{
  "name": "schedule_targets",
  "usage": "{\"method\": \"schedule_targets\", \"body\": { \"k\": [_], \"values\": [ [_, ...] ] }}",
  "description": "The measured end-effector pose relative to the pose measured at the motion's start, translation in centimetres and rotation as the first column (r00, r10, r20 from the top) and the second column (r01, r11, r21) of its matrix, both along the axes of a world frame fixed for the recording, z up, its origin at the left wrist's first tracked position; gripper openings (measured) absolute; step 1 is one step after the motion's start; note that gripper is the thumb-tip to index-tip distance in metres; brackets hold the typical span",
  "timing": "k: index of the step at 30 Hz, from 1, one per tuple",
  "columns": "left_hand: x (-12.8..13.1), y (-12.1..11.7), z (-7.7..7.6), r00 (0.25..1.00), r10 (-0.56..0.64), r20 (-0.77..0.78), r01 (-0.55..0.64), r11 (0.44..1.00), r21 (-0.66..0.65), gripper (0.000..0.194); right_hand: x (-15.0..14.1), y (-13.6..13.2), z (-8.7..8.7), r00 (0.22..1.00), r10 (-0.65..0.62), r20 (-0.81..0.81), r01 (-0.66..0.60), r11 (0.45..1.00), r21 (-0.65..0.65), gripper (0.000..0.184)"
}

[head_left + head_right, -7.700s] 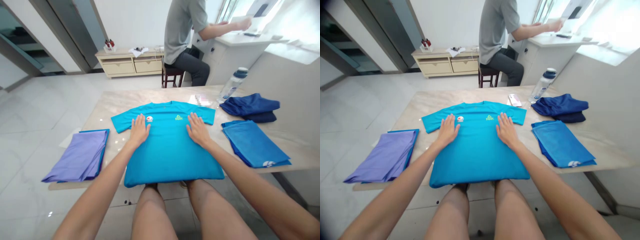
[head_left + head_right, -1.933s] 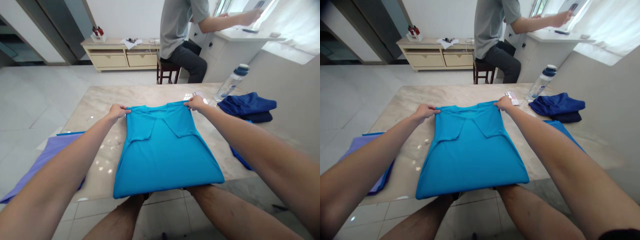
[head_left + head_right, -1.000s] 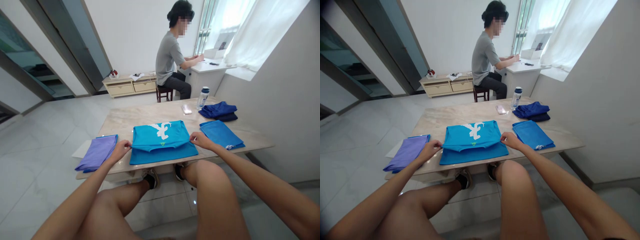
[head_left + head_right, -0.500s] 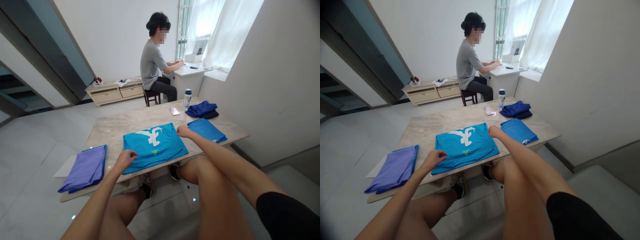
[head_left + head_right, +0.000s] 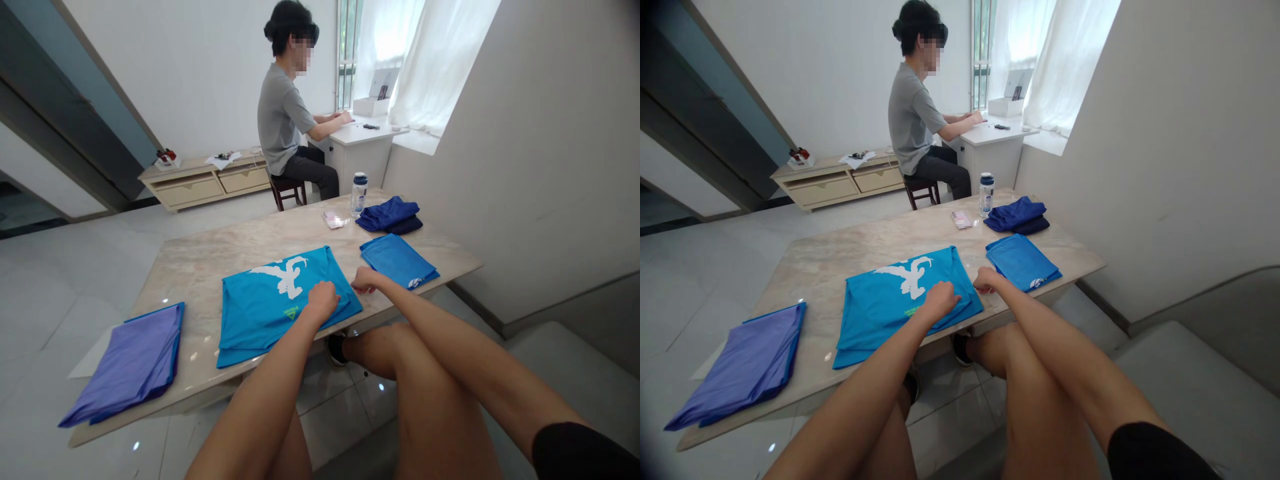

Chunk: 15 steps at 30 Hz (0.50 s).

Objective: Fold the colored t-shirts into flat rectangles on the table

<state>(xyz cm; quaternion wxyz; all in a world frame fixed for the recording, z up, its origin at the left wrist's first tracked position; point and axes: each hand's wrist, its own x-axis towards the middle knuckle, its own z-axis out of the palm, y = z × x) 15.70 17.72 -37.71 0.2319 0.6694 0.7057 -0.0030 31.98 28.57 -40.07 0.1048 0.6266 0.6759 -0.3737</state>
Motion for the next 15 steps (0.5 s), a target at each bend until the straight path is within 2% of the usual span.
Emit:
{"method": "schedule_targets", "body": {
  "k": [2,4,7,11,15],
  "values": [
    [2.3,0.5,-0.5,1.0,0.027,0.002,-0.027,1.0,0.0,0.054,1.2,0.1,-0.1,0.999,-0.04,-0.027,0.042,0.997,0.063,0.017],
    [4.2,1.0,-1.0,0.998,0.061,0.008,-0.061,0.998,-0.007,0.059,2.3,0.0,-0.3,0.996,-0.075,-0.053,0.08,0.99,0.115,0.022],
    [5.9,1.6,-1.4,0.994,0.103,0.028,-0.103,0.995,-0.014,0.045,3.4,-0.2,-0.6,0.988,-0.117,-0.099,0.13,0.981,0.141,0.021],
    [6.3,1.4,-1.2,0.987,0.145,0.076,-0.142,0.989,-0.038,0.04,3.6,-0.5,-0.9,0.971,-0.162,-0.177,0.185,0.974,0.127,0.018],
    [6.0,0.1,-0.2,0.97,0.187,0.155,-0.176,0.981,-0.081,0.041,1.8,-0.7,-1.0,0.958,-0.171,-0.229,0.194,0.978,0.082,0.037]
  ]
}}
